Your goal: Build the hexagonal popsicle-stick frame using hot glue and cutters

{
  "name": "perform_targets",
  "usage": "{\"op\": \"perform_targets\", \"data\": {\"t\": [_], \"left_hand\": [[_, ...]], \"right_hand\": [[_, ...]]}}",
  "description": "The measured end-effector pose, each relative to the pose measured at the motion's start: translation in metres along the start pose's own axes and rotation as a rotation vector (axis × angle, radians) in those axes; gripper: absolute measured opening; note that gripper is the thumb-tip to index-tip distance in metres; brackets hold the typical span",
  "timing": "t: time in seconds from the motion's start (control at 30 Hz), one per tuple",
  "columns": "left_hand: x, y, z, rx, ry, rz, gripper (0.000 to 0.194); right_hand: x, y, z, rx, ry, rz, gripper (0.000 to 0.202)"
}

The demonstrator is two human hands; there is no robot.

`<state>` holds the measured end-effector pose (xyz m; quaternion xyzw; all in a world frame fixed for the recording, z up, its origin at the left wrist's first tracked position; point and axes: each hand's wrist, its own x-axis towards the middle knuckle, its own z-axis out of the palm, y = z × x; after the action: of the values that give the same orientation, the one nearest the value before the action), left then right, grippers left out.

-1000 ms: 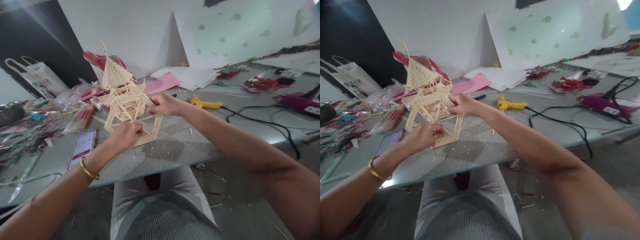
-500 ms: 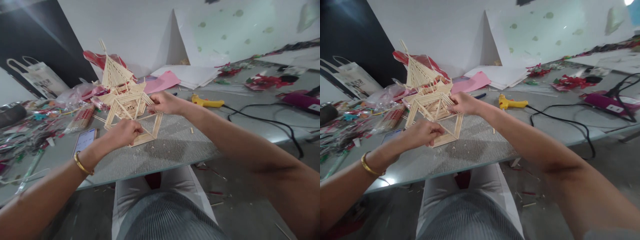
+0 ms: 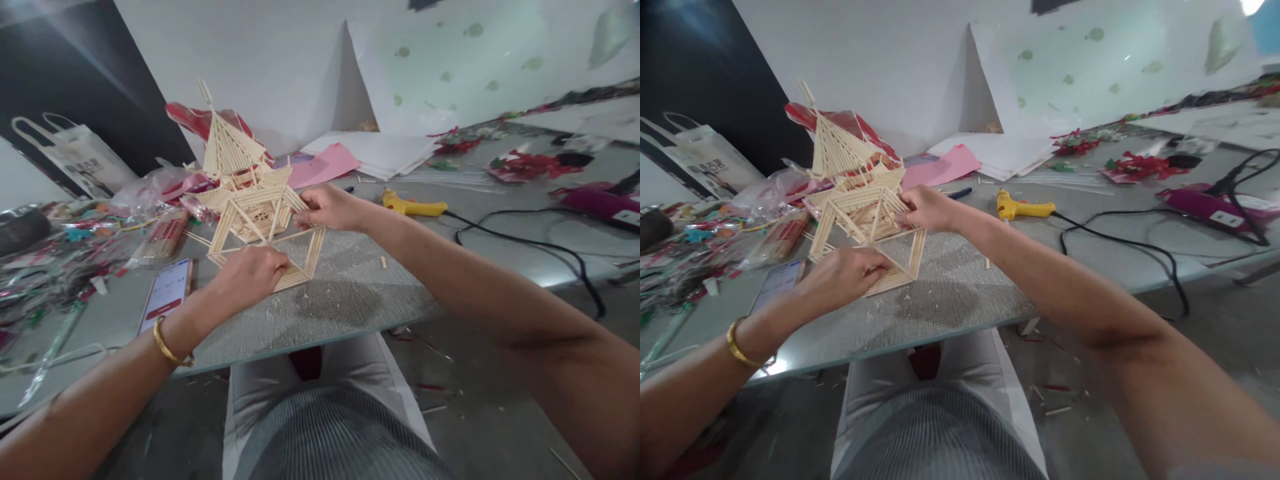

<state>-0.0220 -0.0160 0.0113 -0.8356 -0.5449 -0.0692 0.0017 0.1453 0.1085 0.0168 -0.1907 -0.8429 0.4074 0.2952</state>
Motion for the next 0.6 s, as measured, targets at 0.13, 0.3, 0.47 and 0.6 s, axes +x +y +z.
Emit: {"op": "perform_targets", "data": {"t": [0.13, 0.3, 0.47, 0.6], "left_hand": [[-0.018, 0.01, -0.017, -0.046, 0.298, -0.052, 0.017], [-0.04, 0.006, -0.025, -0.298, 0.609, -0.317, 0.011], [-0.037, -0.003, -0.017, -0.911, 0.702, -0.463, 0.013], [-0.045, 0.008, -0.022, -1.251, 0.815, -0.462, 0.016]], "right_hand": [[-0.002, -0.004, 0.002, 0.217, 0.008, 0.097, 0.009], [-0.013, -0.027, 0.003, 0.36, 0.159, 0.262, 0.003], [-0.035, -0.059, 0.021, 0.161, 0.34, 0.18, 0.008], [-0.052, -0.087, 0.053, -0.115, 0.286, 0.06, 0.026]]}}
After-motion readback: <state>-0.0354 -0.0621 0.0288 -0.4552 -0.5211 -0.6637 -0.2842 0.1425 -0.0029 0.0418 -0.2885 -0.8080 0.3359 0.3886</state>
